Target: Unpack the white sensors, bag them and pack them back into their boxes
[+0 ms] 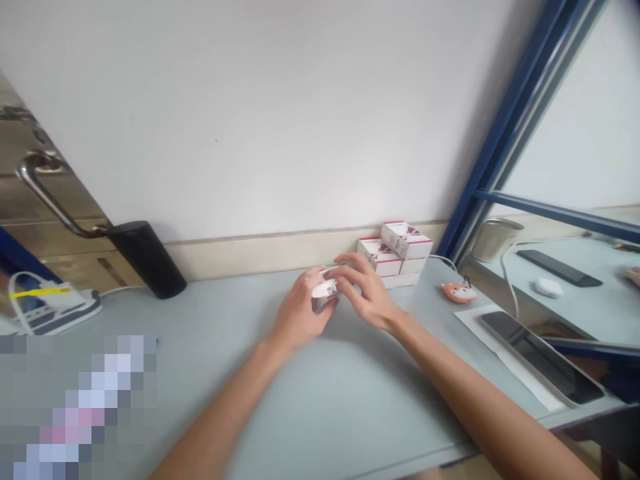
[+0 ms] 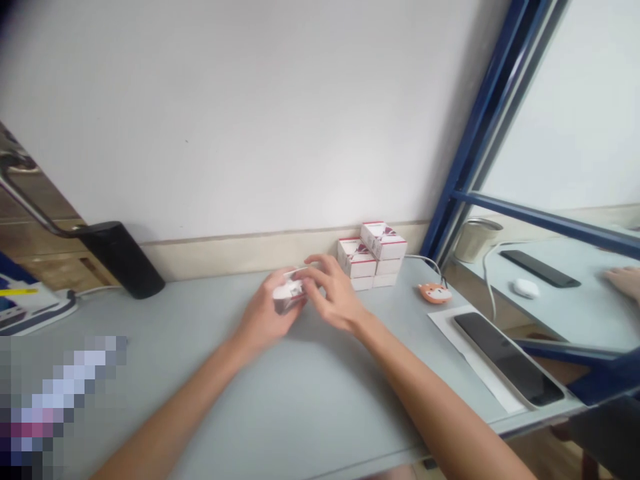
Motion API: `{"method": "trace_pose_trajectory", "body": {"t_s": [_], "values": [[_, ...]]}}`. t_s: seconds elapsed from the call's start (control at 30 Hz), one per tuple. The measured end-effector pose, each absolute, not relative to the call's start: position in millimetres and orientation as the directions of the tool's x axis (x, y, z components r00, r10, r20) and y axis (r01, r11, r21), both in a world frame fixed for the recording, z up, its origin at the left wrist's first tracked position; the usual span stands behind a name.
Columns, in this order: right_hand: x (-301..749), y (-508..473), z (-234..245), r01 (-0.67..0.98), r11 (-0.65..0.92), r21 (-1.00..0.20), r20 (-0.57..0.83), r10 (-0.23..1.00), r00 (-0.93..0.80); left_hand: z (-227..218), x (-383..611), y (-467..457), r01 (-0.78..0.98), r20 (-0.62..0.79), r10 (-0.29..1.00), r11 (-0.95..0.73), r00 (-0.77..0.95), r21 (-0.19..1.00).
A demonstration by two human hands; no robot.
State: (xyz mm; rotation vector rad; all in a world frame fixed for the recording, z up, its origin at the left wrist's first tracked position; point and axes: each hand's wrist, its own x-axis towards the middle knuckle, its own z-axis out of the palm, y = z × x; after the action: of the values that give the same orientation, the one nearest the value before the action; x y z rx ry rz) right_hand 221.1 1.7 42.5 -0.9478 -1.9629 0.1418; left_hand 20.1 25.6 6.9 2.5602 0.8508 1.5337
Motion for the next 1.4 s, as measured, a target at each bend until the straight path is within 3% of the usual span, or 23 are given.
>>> {"method": "trace_pose_trajectory", "body": {"t_s": [0.27,0.37,0.47,0.6,0.73,1.03,1.2,1.4], "values": [[212.7,2.8,47.1,0.511,0.708,-0.488,0.781,0.615,-0.107,8.0,16.6,28.3,0.465,0.801,0.501,-0.823,0.327,0.326],[225.5,12.0,50.8,0.625,0.64,-0.447,0.851,0.519,0.077,8.5,18.3,25.6,0.495,0.795,0.532,-0.795,0.292,0.35],[252.3,26.7,51.9,0.772,0.45,-0.449,0.858,0.457,0.233,6.3,19.5,23.0,0.529,0.788,0.568,-0.756,0.237,0.386],[281.5,44.0,42.4,0.849,0.217,-0.481,0.773,0.562,0.294,1.8,18.6,22.9,0.568,0.765,0.617,-0.702,0.186,0.429],[285.4,51.5,28.7,0.867,0.139,-0.478,0.718,0.631,0.295,-0.2,17.7,24.0,0.557,0.759,0.629,-0.696,0.17,0.453],[277.5,49.5,26.9,0.949,-0.044,-0.314,0.71,0.652,0.265,5.1,14.2,22.5,0.625,0.567,0.823,-0.464,0.042,0.627],[274.3,44.8,30.3,0.911,-0.052,-0.408,0.659,0.675,0.333,14.2,9.9,23.0,0.618,0.454,0.888,-0.396,0.07,0.679],[270.3,37.5,39.0,0.872,-0.105,-0.478,0.565,0.724,0.397,18.9,9.6,21.5,0.612,0.421,0.906,-0.353,0.036,0.708]]}}
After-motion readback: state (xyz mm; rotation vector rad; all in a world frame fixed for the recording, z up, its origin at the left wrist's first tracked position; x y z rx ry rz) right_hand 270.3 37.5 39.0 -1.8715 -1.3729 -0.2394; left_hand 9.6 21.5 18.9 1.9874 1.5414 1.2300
